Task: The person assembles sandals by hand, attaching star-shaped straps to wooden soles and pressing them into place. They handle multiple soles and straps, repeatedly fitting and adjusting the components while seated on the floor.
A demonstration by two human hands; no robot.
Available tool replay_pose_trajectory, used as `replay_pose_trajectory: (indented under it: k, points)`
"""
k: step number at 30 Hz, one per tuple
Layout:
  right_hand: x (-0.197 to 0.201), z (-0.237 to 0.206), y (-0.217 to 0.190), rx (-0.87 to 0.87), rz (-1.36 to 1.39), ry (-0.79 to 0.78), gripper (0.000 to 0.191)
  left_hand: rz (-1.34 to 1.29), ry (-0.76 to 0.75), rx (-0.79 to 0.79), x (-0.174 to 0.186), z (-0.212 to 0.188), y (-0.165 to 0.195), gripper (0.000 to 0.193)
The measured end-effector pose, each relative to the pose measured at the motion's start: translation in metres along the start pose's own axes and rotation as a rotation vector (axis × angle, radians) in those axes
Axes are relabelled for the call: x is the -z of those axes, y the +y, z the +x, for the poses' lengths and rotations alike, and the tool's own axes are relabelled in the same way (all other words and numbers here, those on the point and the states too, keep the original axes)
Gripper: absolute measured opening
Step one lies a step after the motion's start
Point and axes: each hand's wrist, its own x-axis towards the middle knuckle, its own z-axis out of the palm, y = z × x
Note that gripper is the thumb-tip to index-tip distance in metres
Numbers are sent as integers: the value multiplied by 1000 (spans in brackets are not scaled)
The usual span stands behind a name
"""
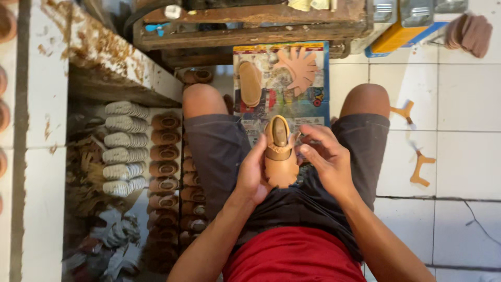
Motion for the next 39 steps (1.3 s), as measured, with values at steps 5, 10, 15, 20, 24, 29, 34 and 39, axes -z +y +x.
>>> replay_pose_trajectory:
  k: [5, 10, 15, 20, 24, 29, 34, 39]
  points:
    - [-14, 14, 1, -25, -334, 69, 24, -22, -55, -587, 21, -44, 33, 67]
    - [-8, 27, 43, -122, -23, 33, 25, 2, 283, -1236, 33, -176, 136, 21]
    - [-7, 46, 71, -121, -23, -97, 22, 260, 620, -1791, 19, -333, 176, 38]
    - [-51, 78, 84, -154, -70, -234, 26, 604, 1448, -2237, 22, -449, 161, 46]
    - [-71, 81, 85, -255, -111, -327, 29, 808, 1945, -2191, 46, -498, 155, 51]
    - [-57, 78, 68, -368, -66, -414, 33, 1288, 2533, -1318, 66, -510, 159, 55]
    - [-35, 83, 52, -311, 20, -308, 34, 1415, 2423, -1530, 55, -492, 169, 71]
    - [-44, 84, 45, -272, -135, -165, 37, 1421, 1858, -1616, 13, -423, 250, 43]
